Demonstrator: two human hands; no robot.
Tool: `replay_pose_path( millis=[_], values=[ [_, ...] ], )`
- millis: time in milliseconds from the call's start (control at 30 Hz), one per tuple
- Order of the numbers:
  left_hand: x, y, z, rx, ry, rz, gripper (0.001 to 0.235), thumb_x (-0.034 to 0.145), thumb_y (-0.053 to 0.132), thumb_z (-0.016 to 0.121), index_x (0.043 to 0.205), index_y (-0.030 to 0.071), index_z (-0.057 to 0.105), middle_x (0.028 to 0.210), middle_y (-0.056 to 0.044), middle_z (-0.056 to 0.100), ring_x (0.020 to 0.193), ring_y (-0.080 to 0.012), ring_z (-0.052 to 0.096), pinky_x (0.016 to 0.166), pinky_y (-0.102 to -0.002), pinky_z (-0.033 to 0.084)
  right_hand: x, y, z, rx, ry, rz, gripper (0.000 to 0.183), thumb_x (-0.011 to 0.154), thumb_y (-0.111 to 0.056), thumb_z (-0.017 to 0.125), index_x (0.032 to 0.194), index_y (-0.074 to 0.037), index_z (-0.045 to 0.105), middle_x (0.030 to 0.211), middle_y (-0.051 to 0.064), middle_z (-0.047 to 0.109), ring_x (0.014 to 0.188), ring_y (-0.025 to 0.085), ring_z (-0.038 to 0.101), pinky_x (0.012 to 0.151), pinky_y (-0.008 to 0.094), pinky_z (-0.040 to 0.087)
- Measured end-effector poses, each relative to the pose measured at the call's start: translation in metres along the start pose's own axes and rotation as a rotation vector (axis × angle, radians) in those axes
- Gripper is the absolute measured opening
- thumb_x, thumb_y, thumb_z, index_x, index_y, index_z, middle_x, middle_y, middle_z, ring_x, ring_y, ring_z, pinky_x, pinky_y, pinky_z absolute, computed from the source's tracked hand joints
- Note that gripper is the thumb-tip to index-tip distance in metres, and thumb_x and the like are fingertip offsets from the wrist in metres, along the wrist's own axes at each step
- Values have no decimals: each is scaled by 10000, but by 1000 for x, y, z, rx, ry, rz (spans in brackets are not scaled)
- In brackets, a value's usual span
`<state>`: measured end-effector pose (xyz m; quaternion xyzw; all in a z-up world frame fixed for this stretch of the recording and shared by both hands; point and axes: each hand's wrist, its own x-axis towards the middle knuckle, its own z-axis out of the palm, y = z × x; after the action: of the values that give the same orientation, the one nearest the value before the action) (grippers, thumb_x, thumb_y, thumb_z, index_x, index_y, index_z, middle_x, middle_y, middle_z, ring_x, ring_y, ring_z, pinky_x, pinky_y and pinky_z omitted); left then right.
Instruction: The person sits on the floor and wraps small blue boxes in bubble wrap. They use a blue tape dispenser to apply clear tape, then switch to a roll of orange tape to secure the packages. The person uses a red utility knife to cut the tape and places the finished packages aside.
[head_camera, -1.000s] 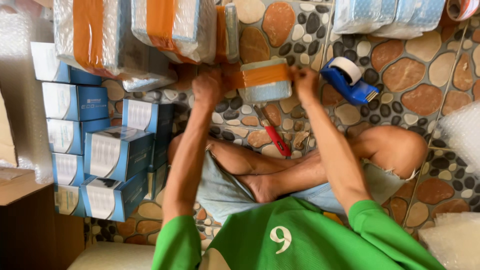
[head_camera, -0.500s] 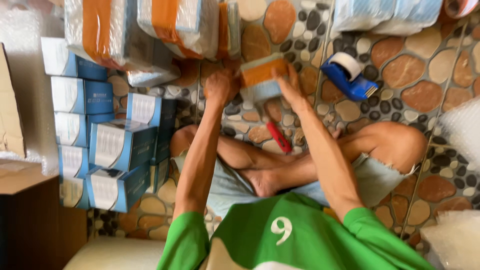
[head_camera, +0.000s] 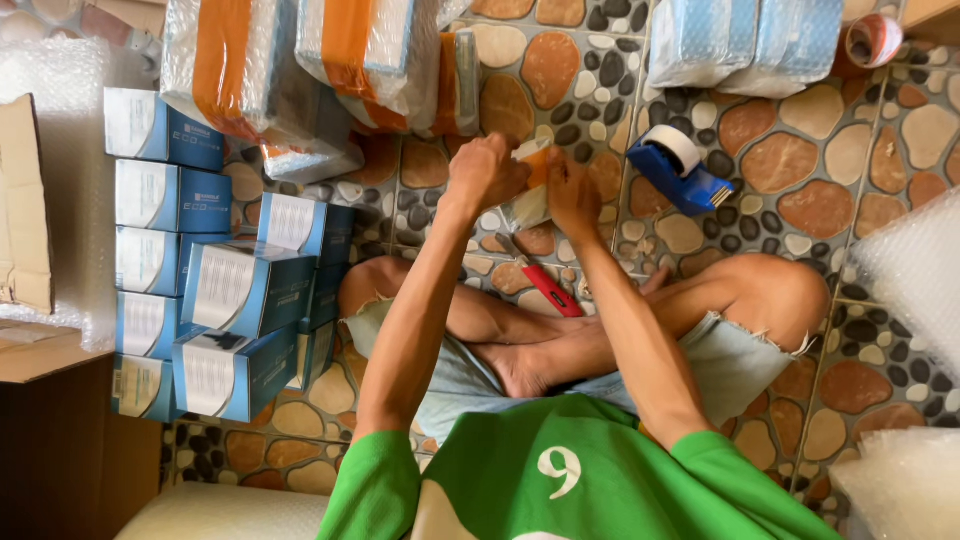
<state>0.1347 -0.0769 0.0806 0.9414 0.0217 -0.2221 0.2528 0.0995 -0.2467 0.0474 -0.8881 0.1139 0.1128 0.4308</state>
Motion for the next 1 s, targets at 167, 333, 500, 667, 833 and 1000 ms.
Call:
replay_pose_path(
  millis=[167,333,500,667,833,1000],
  values=[
    [-39,-49,10,73,172,-23,504,894,471,714,1187,63,755,978,-244,753,964,-454,756,869,-527,621,-1,-17,-24,-52,-114,-3,849,1069,-738,275,1230,-47,742,1226,300,709,1279,521,583,1116,631,410],
    [-44,-93,55,-116,431,481,250,941,377,778,1172,282,765,1123,-190,712,840,-494,735,685,-635,609,19,1,-11,-168,-155,45,883,1041,-815,267,1215,-111,772,1201,206,750,1277,424,633,1120,592,411],
    [-35,-30,-10,-310,-73,-14,560,838,607,751,1263,243,761,1136,-105,789,1137,-337,736,979,-474,597,65,13,-1,118,-384,304,1060,900,-939,446,1527,-92,561,1601,239,462,1495,447,398,1196,646,336],
    [-6,54,-40,-331,-171,-79,719,807,682,614,1220,121,793,1189,-178,779,1207,-372,715,1027,-493,571,106,111,0,107,382,-34,355,1019,-498,600,986,-215,811,912,42,794,999,269,744,897,397,548],
    [45,87,4,-180,-123,-59,787,711,776,568,1115,146,809,1103,-101,813,1136,-296,765,997,-467,612,61,102,28,466,446,-328,211,1111,-162,565,1008,-60,719,931,120,749,978,163,632,918,357,511],
    [10,60,-8,-96,-21,78,498,1009,332,432,1260,11,718,1168,-288,758,1219,-474,690,1069,-547,556,47,76,24,256,601,-310,255,1105,-233,500,1116,-106,720,1047,201,753,1005,448,701,871,496,558]
  ],
)
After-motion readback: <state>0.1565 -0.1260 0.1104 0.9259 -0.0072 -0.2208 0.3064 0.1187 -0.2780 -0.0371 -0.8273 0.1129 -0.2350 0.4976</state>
